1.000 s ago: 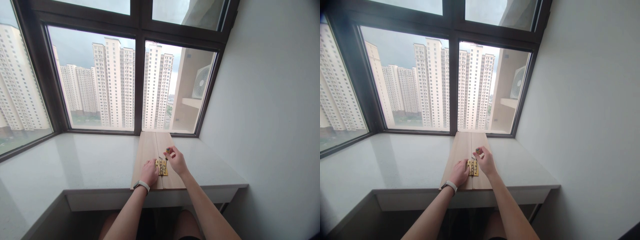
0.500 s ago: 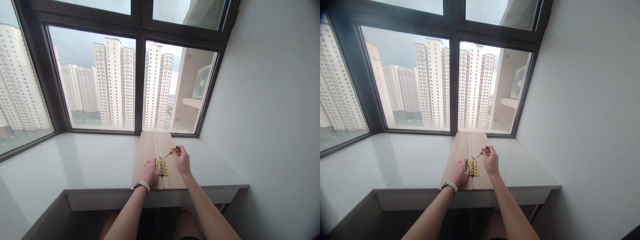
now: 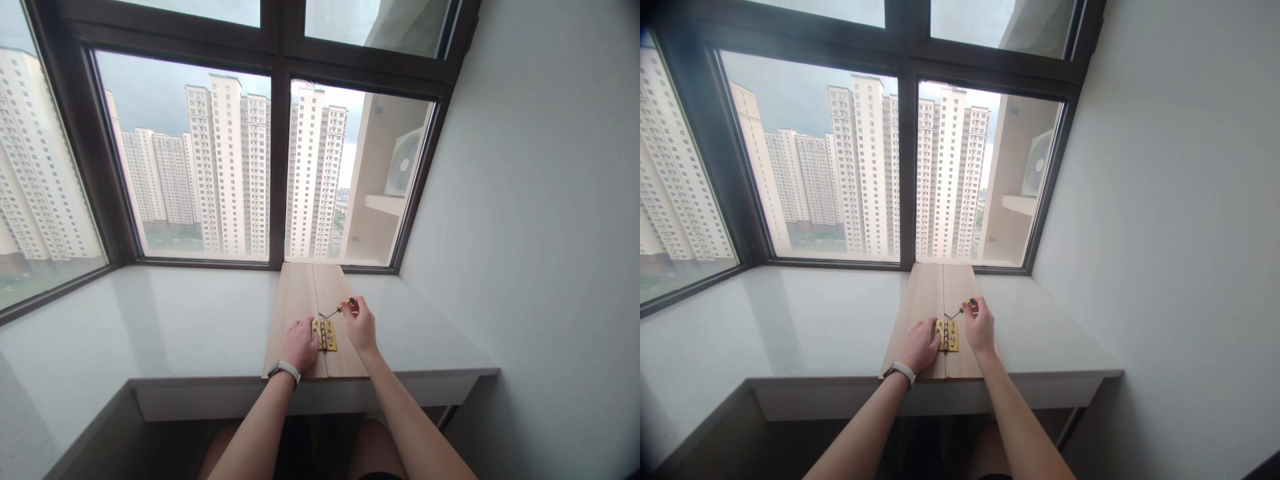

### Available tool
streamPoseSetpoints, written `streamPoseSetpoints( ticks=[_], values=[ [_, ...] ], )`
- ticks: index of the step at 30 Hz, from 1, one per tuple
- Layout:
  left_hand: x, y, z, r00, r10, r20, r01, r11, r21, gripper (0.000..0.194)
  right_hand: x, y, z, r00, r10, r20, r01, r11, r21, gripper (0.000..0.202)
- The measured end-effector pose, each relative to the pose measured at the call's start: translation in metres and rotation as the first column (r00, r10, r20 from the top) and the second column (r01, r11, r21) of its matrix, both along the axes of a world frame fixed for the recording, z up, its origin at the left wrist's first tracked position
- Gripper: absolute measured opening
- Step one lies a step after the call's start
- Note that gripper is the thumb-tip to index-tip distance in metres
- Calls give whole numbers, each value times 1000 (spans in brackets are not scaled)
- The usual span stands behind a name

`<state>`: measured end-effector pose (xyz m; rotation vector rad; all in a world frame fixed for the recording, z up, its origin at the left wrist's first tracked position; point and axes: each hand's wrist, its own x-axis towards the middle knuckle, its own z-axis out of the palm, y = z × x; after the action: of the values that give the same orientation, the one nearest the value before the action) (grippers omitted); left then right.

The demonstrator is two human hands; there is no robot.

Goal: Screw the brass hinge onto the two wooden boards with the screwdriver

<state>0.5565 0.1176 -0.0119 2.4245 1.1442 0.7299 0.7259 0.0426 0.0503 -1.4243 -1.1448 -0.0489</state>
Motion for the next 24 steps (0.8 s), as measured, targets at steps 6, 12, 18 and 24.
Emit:
streamPoseSetpoints(
  ticks=[6,12,18,24],
  values=[
    [1,0,0,1000,5,-6,-5,1000,1,46,0,-1,1,1000,13,-21,-13,1000,20,46],
    [0,-2,4,1000,-2,-21,3,1000,6,46,-4,-2,8,999,26,-29,-25,999,39,47],
    [-2,-2,2,999,-44,-4,44,998,47,44,-9,3,11,999,31,-38,-29,998,50,44],
    [-2,0,0,998,-58,-17,59,996,65,45,-15,4,14,998,47,-50,-44,997,61,42]
  ],
)
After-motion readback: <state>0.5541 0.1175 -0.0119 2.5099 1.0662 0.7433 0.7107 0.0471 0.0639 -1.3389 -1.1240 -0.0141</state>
